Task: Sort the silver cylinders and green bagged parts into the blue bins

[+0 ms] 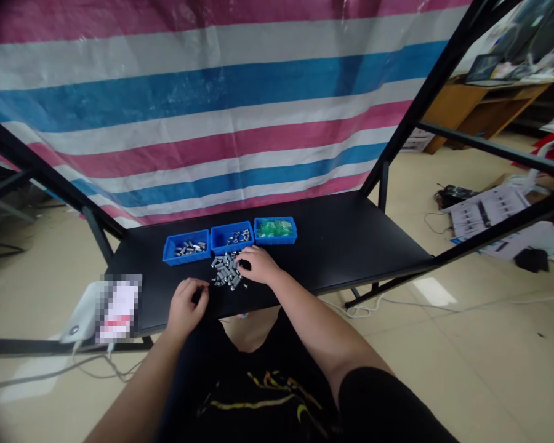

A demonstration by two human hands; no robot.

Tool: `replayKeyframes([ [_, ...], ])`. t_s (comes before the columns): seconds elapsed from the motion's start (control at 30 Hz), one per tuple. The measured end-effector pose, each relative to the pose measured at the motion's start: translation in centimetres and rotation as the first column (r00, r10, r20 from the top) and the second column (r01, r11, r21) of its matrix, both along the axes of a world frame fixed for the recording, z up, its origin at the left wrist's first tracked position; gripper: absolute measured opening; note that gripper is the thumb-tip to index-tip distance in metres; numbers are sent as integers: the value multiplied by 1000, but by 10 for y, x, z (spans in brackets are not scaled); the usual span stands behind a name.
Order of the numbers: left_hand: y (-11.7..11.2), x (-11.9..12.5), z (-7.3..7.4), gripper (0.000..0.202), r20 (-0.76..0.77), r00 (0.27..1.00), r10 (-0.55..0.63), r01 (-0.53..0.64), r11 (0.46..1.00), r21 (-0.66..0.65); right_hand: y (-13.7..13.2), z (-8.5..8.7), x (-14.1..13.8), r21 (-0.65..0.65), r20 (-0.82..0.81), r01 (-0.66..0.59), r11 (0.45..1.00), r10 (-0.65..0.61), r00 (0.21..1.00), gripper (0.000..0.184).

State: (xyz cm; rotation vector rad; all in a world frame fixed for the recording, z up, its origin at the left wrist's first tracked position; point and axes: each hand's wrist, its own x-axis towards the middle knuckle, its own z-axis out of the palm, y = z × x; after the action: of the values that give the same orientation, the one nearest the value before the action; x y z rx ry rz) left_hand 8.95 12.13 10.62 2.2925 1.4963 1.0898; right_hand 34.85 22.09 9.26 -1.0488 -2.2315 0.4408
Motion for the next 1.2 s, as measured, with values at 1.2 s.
replayKeyframes([
  [1.2,0,77,-19,28,158,978,-139,147,988,-41,-4,11,37,-44,-336,307,951,-303,892,9],
])
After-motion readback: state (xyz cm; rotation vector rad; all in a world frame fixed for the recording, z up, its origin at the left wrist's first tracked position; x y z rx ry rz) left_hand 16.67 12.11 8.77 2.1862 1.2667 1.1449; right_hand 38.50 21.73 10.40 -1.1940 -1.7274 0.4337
